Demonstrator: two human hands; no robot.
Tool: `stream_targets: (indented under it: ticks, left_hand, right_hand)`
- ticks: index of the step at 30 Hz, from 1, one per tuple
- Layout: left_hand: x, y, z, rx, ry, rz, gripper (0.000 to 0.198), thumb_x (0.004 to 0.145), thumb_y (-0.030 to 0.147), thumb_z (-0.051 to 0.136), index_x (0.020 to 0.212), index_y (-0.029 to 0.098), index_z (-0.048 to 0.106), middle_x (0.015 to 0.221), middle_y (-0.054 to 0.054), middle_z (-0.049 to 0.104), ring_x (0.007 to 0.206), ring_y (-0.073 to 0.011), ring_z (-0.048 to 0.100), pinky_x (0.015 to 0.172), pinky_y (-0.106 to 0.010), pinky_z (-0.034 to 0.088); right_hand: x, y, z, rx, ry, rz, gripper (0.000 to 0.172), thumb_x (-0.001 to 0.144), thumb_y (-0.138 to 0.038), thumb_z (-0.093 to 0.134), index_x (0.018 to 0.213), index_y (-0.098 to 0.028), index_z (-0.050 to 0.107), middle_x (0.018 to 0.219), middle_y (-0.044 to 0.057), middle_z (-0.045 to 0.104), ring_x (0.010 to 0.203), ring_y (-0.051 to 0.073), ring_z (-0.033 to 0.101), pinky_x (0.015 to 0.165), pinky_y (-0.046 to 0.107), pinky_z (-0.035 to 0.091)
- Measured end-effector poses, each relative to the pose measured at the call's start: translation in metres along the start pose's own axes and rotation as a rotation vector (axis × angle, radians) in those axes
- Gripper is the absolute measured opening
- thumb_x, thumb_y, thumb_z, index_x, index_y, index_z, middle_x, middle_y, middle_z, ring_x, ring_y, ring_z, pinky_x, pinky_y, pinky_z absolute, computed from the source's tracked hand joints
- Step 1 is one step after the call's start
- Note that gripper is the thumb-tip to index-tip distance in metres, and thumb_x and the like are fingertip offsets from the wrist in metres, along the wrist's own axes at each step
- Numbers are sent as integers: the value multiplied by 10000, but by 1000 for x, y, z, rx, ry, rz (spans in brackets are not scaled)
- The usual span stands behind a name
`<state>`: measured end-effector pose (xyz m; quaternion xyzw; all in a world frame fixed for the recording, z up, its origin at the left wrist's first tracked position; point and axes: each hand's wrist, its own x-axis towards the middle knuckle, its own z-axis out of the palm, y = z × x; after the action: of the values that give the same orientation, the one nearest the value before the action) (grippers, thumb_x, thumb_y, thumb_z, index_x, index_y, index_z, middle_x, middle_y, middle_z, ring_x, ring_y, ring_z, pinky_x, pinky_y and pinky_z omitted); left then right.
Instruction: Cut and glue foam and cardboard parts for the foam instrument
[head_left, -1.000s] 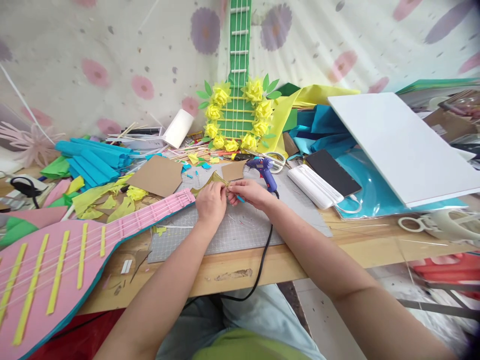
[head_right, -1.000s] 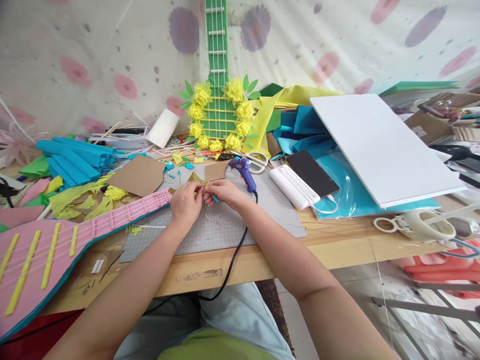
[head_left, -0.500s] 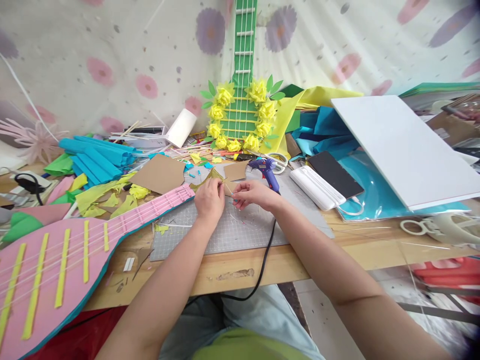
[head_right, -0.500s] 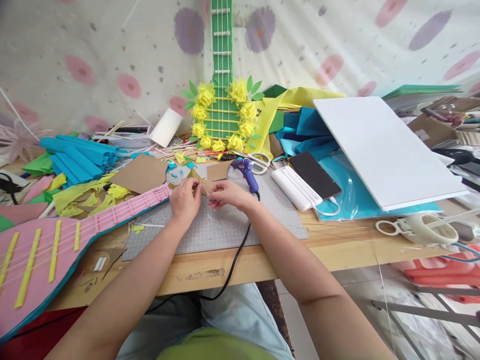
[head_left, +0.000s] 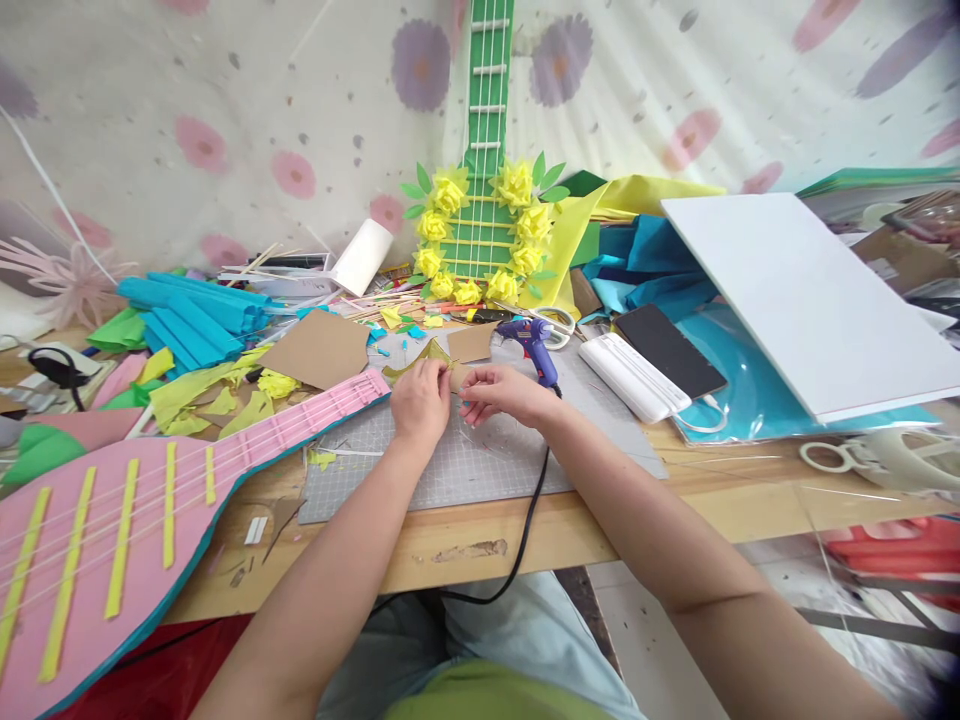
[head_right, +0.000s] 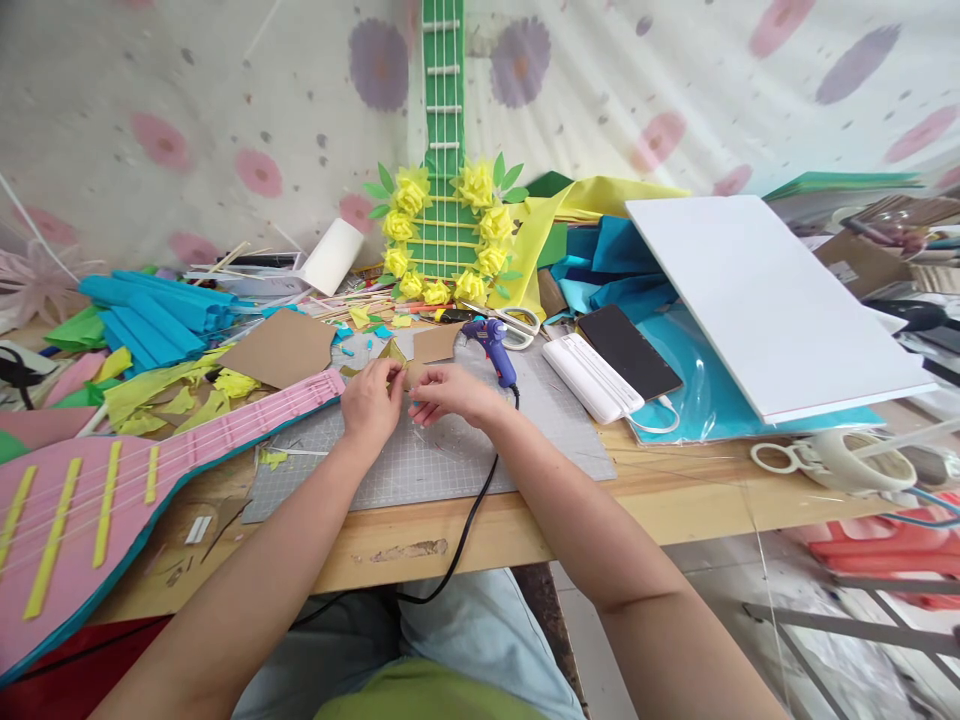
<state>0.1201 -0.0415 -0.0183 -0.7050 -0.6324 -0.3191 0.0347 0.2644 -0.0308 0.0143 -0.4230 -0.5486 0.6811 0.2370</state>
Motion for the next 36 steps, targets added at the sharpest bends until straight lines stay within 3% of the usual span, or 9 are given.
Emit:
stream_targets:
  ticks: [4,11,19,23,31,36]
  left_hand:
    - [0,2,-1,-6,-12,-14,131,833,239,457,847,187,577,856,-56,641,786,-183,582,676,-288,380]
    - [0,-2,1,-15,-23,-19,157,846,255,441,858,186,581,877,-64,643,789,-184,585,663,-290,379]
    - [-4,5,0,-11,-52,70,149,838,234,451,851,194,594,851,-58,648,820,-199,586,723,-311,395]
    - [-4,5,-1,-31,-58,110,145,834,221,459,846,196,602,819,-53,653,820,-191,590,768,-312,401]
    - [-4,0,1,-31,8,63,158,841,264,463,846,199,607,842,-39,667,802,-180,593,731,-295,394]
    - [-3,-2,1,-24,7,14,165,847,272,452,863,204,602,852,-37,664,798,-175,593,718,-288,381]
  right_hand:
    - [1,-1,4,58,-24,19,106,756,-170,597,709,-146,505,614,26,668,537,94,627,552,204,529]
    - [1,-4,4,49,59,20,116,740,-151,600,662,-145,515,566,16,643,482,87,596,513,199,509]
    - [10,0,-1,-8,232,10,109,743,-97,557,662,-153,512,522,-9,614,445,81,568,476,191,484]
    - [15,7,-2,8,327,-71,174,720,-115,618,721,-169,453,526,-21,613,449,81,566,474,194,485]
    - [23,12,-6,-12,364,-124,102,844,-184,480,777,-195,404,526,-34,595,471,101,581,454,206,479]
    - [24,17,-4,-100,316,-208,122,753,-222,606,747,-174,494,587,-11,610,505,91,572,510,212,480]
